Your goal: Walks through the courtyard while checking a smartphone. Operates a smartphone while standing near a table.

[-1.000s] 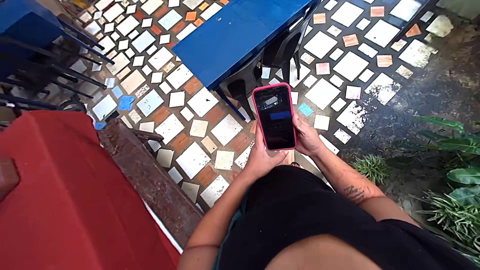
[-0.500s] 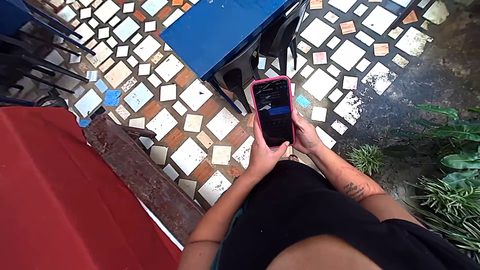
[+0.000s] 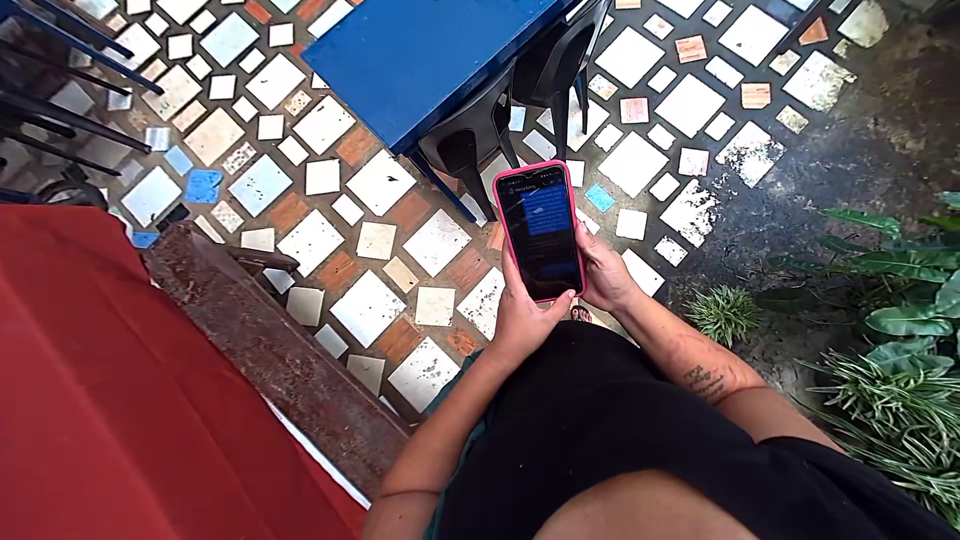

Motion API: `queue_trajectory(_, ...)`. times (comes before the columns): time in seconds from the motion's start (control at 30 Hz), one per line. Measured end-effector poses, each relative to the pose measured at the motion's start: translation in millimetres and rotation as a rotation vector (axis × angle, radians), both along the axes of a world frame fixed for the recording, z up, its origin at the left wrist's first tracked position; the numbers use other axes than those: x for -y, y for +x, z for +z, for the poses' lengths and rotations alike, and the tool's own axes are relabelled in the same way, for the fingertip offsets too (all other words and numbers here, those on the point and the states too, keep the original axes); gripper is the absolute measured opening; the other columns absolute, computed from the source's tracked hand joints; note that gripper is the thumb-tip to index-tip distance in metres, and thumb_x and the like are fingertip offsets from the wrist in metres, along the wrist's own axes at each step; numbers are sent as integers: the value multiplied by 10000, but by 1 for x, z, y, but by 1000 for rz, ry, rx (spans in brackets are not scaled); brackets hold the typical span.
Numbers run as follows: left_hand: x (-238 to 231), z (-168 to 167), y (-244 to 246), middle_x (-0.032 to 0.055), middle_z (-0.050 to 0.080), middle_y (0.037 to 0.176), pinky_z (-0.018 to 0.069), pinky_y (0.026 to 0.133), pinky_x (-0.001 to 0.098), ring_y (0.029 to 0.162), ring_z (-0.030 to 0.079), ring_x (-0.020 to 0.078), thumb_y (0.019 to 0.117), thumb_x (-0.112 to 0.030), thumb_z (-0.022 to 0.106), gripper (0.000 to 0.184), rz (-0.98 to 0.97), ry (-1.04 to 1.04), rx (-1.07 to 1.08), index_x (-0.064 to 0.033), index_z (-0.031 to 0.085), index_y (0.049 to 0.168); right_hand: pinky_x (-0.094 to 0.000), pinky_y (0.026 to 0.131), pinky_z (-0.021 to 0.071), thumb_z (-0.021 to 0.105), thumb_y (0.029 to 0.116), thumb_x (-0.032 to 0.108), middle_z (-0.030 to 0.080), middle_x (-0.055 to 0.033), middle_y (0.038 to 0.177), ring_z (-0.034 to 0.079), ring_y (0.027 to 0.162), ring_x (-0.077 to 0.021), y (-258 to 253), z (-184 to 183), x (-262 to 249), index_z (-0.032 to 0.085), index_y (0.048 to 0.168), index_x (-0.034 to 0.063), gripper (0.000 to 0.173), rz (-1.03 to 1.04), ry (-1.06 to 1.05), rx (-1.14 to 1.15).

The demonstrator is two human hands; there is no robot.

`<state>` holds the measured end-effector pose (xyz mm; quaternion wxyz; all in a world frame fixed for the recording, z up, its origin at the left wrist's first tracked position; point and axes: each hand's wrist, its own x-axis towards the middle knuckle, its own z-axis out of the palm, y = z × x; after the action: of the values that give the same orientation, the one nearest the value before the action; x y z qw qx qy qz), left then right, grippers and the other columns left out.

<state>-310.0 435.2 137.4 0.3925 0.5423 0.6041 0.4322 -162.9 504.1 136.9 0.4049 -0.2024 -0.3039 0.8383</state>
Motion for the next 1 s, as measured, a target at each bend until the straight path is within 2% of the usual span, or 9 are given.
queue_trajectory(0.1,-2,-1,0,144,501,1483,497,1094,380,1332,550,158,778,-241,858,1194,-8,-9,11,-111,30,1628,-363,924,584,295,1102,470,680,-29,1233,673,1111,-143,1,-1,-2,480,1431,220,453,2,-8,-5)
queue_trajectory(0.23,-4,2,-1,154,536,1446,505,1079,378,1302,574,154,775,-261,854,1191,-6,-21,-14,-81,38,1623,-364,916,588,291,1101,477,681,-30,1229,673,1108,-145,0,0,-6,480,1429,219,458,10,-17,8)
queue_trajectory(0.6,-13,-3,-12,142,533,1453,501,1092,373,1316,566,155,778,-225,866,1200,15,-27,-14,-108,28,1629,-373,923,583,301,1103,459,686,-39,1212,675,1102,-151,-13,-6,-15,510,1390,206,436,9,-42,-19)
queue_trajectory(0.67,-14,-2,-14,140,545,1441,506,1085,371,1304,577,151,781,-234,864,1199,13,-25,-20,-109,26,1629,-367,926,582,303,1102,469,681,-32,1226,673,1107,-147,-14,-6,-16,493,1417,221,444,15,-43,-22)
queue_trajectory(0.77,-15,-3,-16,141,556,1429,509,1078,372,1292,585,148,775,-255,859,1203,8,-22,-35,-102,23,1627,-376,913,587,311,1101,465,690,-46,1202,680,1092,-157,-17,-9,-18,515,1379,205,432,13,-41,-37)
queue_trajectory(1.0,-18,-4,-20,164,524,1460,491,1096,371,1317,564,157,776,-301,859,1214,-12,-31,-41,-77,18,1623,-371,917,586,310,1102,460,692,-38,1203,680,1095,-151,-19,-7,-19,525,1375,210,429,2,-58,-41)
